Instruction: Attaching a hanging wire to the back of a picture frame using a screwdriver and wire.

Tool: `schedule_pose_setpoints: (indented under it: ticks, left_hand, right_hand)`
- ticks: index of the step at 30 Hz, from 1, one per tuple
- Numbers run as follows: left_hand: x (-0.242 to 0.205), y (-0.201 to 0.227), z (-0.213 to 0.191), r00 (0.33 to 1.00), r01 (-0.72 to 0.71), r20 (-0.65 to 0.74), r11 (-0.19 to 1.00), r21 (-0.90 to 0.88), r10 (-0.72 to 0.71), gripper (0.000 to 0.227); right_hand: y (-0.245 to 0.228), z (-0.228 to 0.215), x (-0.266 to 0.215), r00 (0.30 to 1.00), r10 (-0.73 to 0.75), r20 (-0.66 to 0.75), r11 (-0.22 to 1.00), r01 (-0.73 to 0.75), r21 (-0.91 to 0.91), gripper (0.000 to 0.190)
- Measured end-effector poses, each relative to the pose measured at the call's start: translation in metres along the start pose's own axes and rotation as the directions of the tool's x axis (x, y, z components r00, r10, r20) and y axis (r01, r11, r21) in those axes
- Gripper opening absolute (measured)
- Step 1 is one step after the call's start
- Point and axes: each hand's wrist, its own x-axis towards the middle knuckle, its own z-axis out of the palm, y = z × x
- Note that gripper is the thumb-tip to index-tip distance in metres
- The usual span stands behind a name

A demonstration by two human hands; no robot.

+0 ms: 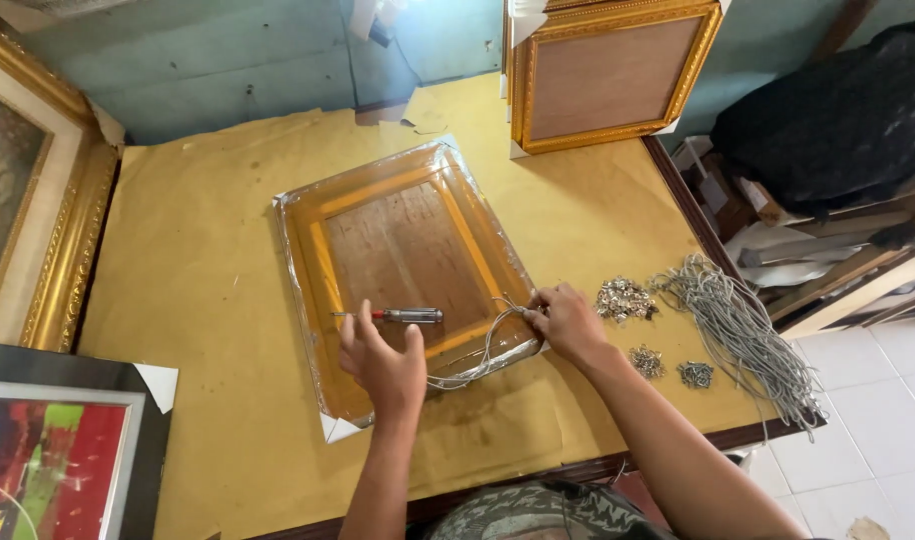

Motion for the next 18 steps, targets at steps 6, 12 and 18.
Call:
schedule_pose_setpoints:
  ticks: [6, 12, 18]
  left_hand:
    - [-0.012, 0.015, 0.005, 0.853, -0.503, 0.084, 0.854, -0.135, 0.515, 0.010]
    - [-0.017, 0.029, 0.015, 0.795, -0.600, 0.041, 0.795, -0.093, 0.605, 0.013]
    - [-0.011, 0.030, 0.017, 0.644, -0.763, -0.101, 0.647, -0.013, 0.758, 0.013]
  right_hand:
    - [-0.025, 0.009, -0.012, 0.965, 0.110, 0.238, 0.838, -0.219, 0.500, 0.023]
    - [-0.040, -0.009, -0.032, 0.938, 0.018, 0.347, 0.580, -0.292, 0.760, 0.024]
    - [-0.038, -0.014, -0.035, 0.933, 0.006, 0.359, 0.610, -0.288, 0.738, 0.019]
